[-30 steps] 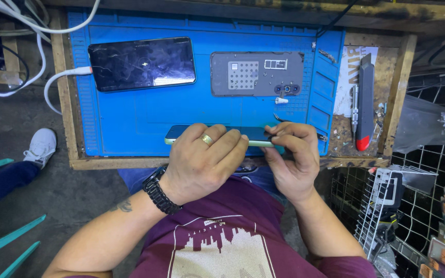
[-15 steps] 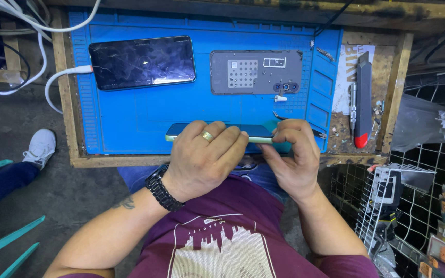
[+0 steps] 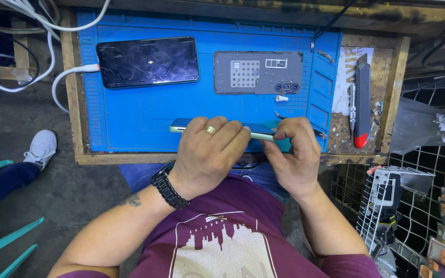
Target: The person disassembles a mobile phone by removing the back cover and internal components, then replaces a part and reassembles the device.
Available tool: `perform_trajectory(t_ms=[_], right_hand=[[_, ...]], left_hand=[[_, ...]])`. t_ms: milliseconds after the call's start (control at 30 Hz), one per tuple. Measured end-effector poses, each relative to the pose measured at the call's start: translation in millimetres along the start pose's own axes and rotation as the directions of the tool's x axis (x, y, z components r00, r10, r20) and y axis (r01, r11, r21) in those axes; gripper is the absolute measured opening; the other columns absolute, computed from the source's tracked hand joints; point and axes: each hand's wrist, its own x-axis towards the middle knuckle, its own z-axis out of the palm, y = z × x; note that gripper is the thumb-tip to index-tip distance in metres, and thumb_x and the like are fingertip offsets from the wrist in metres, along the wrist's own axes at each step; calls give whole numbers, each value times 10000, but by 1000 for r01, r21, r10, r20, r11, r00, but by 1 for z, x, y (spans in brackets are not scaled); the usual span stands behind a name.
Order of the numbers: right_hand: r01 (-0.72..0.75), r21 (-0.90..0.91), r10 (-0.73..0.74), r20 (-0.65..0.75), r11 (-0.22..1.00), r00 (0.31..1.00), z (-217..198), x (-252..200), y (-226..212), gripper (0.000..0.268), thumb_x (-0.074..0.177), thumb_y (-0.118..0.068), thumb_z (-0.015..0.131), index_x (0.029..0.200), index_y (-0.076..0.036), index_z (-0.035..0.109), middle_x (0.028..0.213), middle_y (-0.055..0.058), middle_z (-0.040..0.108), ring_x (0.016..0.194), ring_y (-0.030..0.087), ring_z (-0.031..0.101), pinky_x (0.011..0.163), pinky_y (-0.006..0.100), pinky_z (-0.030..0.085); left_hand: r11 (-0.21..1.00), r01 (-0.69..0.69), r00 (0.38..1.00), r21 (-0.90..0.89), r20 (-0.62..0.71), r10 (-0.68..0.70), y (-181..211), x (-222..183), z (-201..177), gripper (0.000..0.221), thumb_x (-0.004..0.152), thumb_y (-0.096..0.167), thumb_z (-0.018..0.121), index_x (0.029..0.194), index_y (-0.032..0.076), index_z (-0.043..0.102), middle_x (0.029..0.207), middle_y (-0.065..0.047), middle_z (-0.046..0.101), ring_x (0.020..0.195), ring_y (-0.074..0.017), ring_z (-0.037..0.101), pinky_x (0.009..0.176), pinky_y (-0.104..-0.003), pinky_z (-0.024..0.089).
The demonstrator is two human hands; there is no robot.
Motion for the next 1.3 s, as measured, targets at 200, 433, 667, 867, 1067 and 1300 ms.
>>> perform_trajectory(t_ms=[200,433,667,867,1067,1300], right_hand=[[46,-72,-48,-27,996,998,4,-3,-5,323,807,75,814,978,-30,561,993,126,601,889,231,628,771,321,510],[26,-38,-25,12,999,1000,1,-2,-1,302,857,76,802,1035,-21,578,1032,130,585,927,241,607,802,337,501],[73,7,-73,72,997,995,-6,1,10,272,873,85,762,1094,-14,638,1061,123,598,947,234,618,819,324,512],[72,6,-72,113,997,991,-7,-2,6,235,868,73,762,1061,-19,665,1101,121,588,989,231,607,845,320,510],[32,25,-34,114,999,993,-6,-2,3,247,870,45,771,1073,-26,650,1224,146,575,1111,250,605,948,323,508],[-33,83,24,101,996,995,-4,9,5,264,893,31,755,1127,-24,645,1267,143,571,1171,250,586,1010,336,484]], left_hand=[[999,1,999,33,-32,0,0,4,3,164,902,89,687,1055,31,680,1036,-53,669,925,-184,652,729,-347,425],[1000,-23,999,3,38,23,-6,9,-2,182,891,93,670,1061,30,668,1017,-63,650,946,-197,647,773,-355,447],[995,77,997,71,-15,-76,-18,-4,-22,194,887,120,717,1066,57,680,1052,-59,661,1014,-220,653,847,-403,448],[992,115,991,46,-81,-111,-22,-16,-11,226,892,86,759,1105,48,694,1073,-55,664,1006,-226,648,871,-405,443],[994,112,992,-3,-61,-112,-26,-14,-9,365,835,84,793,1174,35,668,1131,-79,644,1068,-252,629,910,-437,433],[993,102,994,-64,-44,-105,-38,-8,-5,333,843,67,780,1145,32,645,1202,-107,630,1135,-273,604,962,-454,434]])
